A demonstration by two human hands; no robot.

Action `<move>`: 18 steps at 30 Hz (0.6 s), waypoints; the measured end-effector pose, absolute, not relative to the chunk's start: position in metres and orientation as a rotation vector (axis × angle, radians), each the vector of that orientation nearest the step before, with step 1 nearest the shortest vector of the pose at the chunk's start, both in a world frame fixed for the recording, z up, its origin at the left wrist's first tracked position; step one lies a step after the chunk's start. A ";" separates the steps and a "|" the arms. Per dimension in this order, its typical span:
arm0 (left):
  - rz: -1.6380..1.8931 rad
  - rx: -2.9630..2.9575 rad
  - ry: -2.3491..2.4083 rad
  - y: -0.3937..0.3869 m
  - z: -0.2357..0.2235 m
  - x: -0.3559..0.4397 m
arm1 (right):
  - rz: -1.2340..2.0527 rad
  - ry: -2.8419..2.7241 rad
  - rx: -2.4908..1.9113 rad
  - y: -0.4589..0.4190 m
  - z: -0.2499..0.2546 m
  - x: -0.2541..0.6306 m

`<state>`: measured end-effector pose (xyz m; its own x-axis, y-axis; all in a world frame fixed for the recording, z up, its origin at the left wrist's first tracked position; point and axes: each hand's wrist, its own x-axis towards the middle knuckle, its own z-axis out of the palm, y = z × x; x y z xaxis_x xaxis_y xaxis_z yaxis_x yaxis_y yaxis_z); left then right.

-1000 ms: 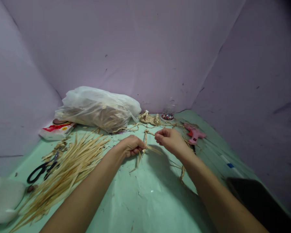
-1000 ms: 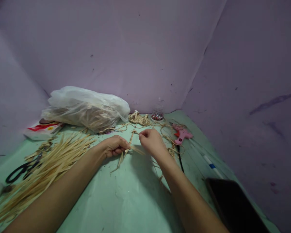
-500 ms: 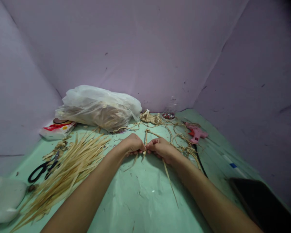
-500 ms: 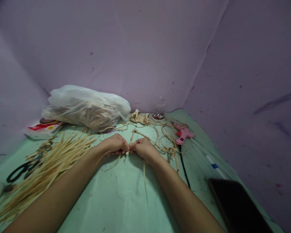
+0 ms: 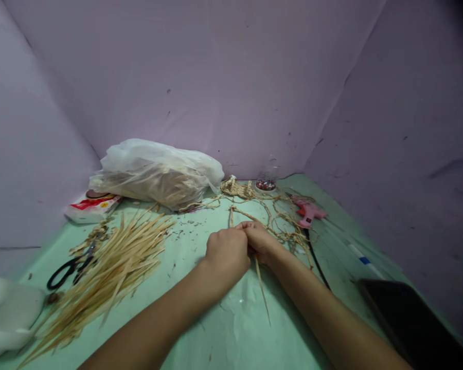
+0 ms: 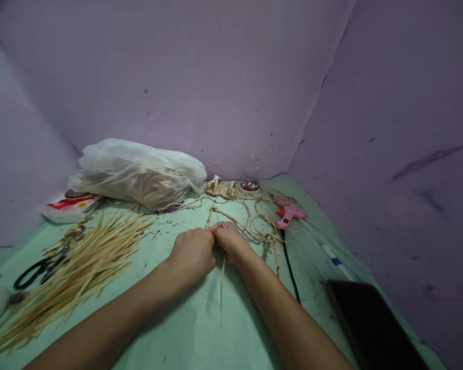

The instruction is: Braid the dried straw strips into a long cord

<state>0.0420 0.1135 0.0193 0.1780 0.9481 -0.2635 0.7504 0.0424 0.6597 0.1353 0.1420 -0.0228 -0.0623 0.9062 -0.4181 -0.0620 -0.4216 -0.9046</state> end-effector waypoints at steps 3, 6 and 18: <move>0.411 1.890 1.758 0.130 0.027 0.027 | 1.660 -1.030 -1.393 0.143 -0.020 0.137; 0.460 1.697 1.786 0.149 0.028 0.015 | 1.701 -1.030 -1.392 0.144 -0.019 0.140; 0.361 1.166 1.346 0.162 -0.001 0.010 | 1.427 -1.507 -1.443 0.147 -0.023 0.143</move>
